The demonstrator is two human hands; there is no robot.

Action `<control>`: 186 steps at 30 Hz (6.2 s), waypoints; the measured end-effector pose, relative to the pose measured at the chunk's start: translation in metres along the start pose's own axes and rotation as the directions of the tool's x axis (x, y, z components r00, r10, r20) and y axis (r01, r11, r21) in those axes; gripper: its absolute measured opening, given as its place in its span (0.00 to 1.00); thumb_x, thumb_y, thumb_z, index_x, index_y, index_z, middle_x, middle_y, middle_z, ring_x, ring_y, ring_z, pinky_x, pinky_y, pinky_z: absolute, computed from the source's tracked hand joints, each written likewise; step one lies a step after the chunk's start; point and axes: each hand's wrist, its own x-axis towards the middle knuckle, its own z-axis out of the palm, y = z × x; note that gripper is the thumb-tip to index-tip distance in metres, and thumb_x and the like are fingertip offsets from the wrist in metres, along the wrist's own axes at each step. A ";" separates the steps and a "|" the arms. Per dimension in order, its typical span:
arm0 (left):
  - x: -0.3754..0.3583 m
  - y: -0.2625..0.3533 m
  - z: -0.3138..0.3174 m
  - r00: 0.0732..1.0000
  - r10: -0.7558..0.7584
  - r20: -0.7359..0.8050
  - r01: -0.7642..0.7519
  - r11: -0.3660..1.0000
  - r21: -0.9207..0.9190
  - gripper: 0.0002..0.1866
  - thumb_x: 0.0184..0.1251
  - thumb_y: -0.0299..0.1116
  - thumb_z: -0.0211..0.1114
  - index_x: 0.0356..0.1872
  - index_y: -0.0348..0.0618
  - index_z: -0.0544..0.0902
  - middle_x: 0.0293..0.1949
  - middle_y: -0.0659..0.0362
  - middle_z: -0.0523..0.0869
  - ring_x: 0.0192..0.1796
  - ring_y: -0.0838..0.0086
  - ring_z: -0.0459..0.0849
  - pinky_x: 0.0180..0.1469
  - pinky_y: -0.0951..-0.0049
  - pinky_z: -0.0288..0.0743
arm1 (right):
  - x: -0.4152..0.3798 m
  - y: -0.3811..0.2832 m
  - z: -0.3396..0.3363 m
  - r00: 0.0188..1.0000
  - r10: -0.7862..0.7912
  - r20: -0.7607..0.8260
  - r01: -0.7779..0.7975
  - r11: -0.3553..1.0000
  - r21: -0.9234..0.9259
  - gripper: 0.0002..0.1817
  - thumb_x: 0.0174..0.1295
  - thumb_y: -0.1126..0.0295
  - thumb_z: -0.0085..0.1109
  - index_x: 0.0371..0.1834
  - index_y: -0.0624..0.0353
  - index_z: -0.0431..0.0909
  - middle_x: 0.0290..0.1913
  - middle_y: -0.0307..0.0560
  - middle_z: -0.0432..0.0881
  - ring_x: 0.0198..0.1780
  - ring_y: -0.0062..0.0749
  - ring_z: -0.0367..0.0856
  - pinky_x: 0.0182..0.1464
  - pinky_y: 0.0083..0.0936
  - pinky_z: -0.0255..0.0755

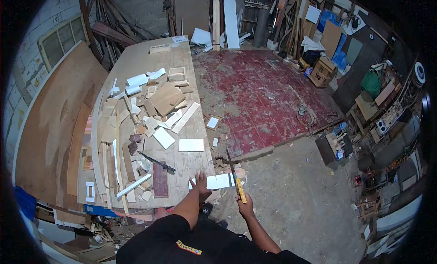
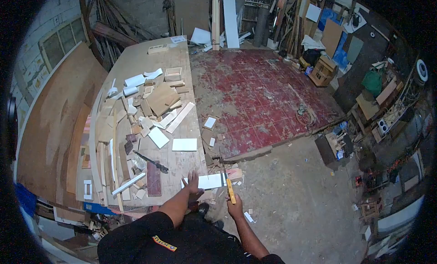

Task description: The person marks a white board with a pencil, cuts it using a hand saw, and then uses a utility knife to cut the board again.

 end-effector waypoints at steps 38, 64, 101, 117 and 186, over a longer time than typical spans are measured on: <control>0.034 0.047 -0.017 0.823 -0.565 0.060 0.546 0.757 -0.360 0.64 0.61 0.61 0.67 0.80 0.44 0.29 0.78 0.37 0.18 0.77 0.35 0.12 0.68 0.17 0.21 | -0.063 0.009 0.041 0.999 0.022 -0.046 -0.029 0.986 -0.162 0.06 0.58 0.79 0.55 0.39 0.63 0.75 0.37 0.50 0.84 0.42 0.38 0.85 0.48 0.31 0.77; 0.038 0.066 -0.027 0.779 -0.608 0.154 0.617 0.698 -0.364 0.68 0.58 0.65 0.68 0.80 0.49 0.25 0.78 0.43 0.14 0.78 0.41 0.10 0.70 0.19 0.22 | -0.078 0.006 0.052 0.999 -0.039 0.005 0.040 0.980 -0.196 0.08 0.58 0.77 0.57 0.41 0.63 0.77 0.36 0.52 0.82 0.40 0.47 0.85 0.46 0.36 0.77; 0.043 0.063 -0.028 0.779 -0.595 0.199 0.627 0.724 -0.287 0.72 0.55 0.68 0.71 0.79 0.49 0.23 0.77 0.41 0.13 0.77 0.35 0.11 0.68 0.15 0.28 | -0.082 0.012 0.044 0.997 0.061 0.042 -0.055 0.990 -0.127 0.05 0.60 0.78 0.57 0.39 0.63 0.77 0.34 0.49 0.84 0.39 0.36 0.86 0.45 0.31 0.78; 0.053 0.050 -0.020 0.792 -0.563 0.238 0.610 0.752 -0.250 0.73 0.56 0.63 0.73 0.77 0.47 0.20 0.76 0.37 0.13 0.76 0.30 0.13 0.67 0.13 0.32 | -0.044 -0.049 0.044 0.997 0.081 -0.010 -0.081 0.982 -0.171 0.12 0.64 0.67 0.66 0.28 0.63 0.77 0.24 0.42 0.83 0.27 0.23 0.80 0.32 0.26 0.73; 0.052 0.054 -0.021 0.815 -0.542 0.206 0.578 0.782 -0.231 0.75 0.51 0.71 0.69 0.77 0.37 0.22 0.74 0.25 0.19 0.74 0.24 0.14 0.71 0.24 0.16 | 0.055 -0.109 0.080 0.956 0.292 -0.039 -0.284 0.881 -0.379 0.18 0.62 0.58 0.65 0.33 0.67 0.80 0.32 0.69 0.83 0.39 0.67 0.83 0.40 0.50 0.75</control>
